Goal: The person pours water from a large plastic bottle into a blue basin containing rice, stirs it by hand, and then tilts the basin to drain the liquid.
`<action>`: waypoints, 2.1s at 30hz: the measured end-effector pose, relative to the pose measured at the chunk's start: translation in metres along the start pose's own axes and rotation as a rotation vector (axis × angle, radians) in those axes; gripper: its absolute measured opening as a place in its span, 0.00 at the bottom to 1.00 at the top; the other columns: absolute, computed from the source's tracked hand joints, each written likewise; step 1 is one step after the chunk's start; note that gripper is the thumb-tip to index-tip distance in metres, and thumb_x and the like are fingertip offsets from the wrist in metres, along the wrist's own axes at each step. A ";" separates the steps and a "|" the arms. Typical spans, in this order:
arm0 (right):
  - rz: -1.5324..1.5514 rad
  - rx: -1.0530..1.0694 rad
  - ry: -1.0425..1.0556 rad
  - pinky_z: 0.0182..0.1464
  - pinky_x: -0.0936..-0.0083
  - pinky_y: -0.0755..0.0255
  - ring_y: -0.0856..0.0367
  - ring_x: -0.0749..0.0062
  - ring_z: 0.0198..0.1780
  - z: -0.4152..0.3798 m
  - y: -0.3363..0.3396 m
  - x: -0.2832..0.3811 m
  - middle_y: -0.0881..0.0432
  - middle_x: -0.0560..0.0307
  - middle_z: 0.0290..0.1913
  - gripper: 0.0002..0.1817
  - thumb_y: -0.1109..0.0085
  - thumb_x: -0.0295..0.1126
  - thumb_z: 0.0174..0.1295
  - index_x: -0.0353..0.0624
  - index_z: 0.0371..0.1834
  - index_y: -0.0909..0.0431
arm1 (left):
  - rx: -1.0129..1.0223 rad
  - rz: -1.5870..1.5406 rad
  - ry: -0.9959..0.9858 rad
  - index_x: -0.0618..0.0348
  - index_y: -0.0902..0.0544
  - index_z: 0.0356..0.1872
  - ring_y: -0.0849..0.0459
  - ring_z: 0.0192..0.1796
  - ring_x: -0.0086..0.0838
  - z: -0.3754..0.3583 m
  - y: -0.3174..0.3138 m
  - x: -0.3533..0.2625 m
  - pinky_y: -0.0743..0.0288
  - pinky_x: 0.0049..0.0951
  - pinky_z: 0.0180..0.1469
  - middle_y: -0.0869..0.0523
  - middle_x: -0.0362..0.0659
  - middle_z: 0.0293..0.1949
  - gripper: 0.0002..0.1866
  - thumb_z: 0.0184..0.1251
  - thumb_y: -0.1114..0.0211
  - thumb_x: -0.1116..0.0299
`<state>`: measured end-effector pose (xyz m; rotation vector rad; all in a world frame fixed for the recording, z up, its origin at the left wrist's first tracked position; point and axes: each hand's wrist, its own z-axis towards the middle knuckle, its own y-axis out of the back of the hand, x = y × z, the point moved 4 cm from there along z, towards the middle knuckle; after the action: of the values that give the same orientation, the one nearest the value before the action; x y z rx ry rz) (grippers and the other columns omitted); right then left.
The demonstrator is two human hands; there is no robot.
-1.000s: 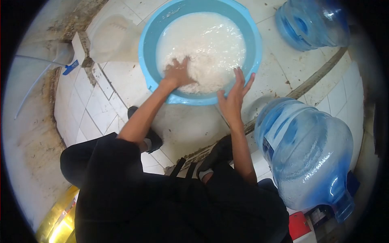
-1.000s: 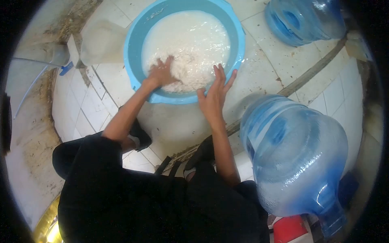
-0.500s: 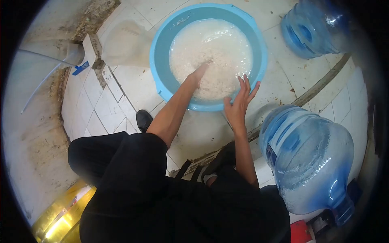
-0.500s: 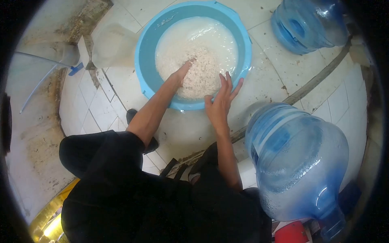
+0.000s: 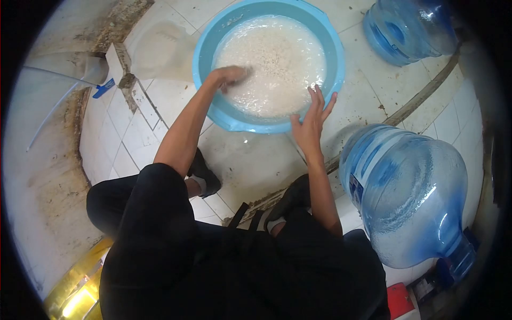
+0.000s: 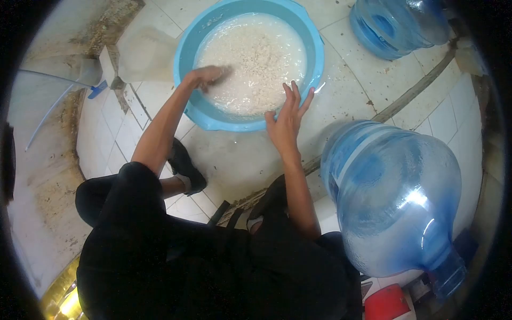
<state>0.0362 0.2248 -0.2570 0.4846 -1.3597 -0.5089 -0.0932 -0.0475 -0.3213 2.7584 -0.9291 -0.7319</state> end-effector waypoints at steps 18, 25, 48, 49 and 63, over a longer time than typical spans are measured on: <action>0.024 -0.013 0.018 0.80 0.41 0.63 0.69 0.26 0.82 0.005 0.014 -0.009 0.43 0.40 0.77 0.42 0.39 0.17 0.48 0.36 0.72 0.41 | 0.317 -1.573 -0.086 0.50 0.36 0.78 0.32 0.75 0.49 0.050 -0.181 -0.044 0.42 0.57 0.76 0.29 0.48 0.74 0.49 0.72 0.71 0.23; 0.026 -0.031 0.020 0.80 0.42 0.60 0.70 0.27 0.82 0.005 0.014 -0.010 0.43 0.40 0.78 0.43 0.39 0.17 0.47 0.38 0.73 0.41 | -0.015 -1.466 -0.539 0.56 0.30 0.74 0.22 0.66 0.51 0.059 -0.091 -0.090 0.29 0.52 0.69 0.21 0.48 0.67 0.45 0.74 0.66 0.29; 0.016 -0.003 -0.012 0.80 0.38 0.62 0.72 0.29 0.82 0.008 0.015 -0.005 0.44 0.41 0.79 0.40 0.45 0.19 0.50 0.38 0.73 0.40 | -0.046 -0.484 -0.139 0.58 0.48 0.82 0.43 0.80 0.48 -0.007 -0.089 -0.018 0.49 0.46 0.80 0.43 0.55 0.80 0.50 0.72 0.50 0.30; 0.014 0.007 -0.023 0.79 0.38 0.61 0.72 0.29 0.82 0.007 0.016 -0.005 0.44 0.41 0.79 0.40 0.46 0.18 0.50 0.38 0.73 0.40 | -0.047 -0.488 -0.143 0.58 0.48 0.82 0.43 0.80 0.48 -0.014 -0.093 -0.023 0.49 0.46 0.80 0.43 0.55 0.80 0.50 0.72 0.50 0.30; -0.021 0.030 -0.019 0.78 0.38 0.56 0.73 0.29 0.82 0.008 0.014 -0.009 0.45 0.40 0.79 0.40 0.45 0.19 0.50 0.39 0.73 0.39 | -0.694 0.295 -0.516 0.58 0.39 0.79 0.37 0.78 0.50 0.045 0.048 -0.062 0.43 0.43 0.79 0.33 0.55 0.76 0.44 0.72 0.43 0.37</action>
<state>0.0277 0.2412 -0.2548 0.5197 -1.3828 -0.5120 -0.1835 -0.0473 -0.3223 1.8189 -0.9001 -1.4143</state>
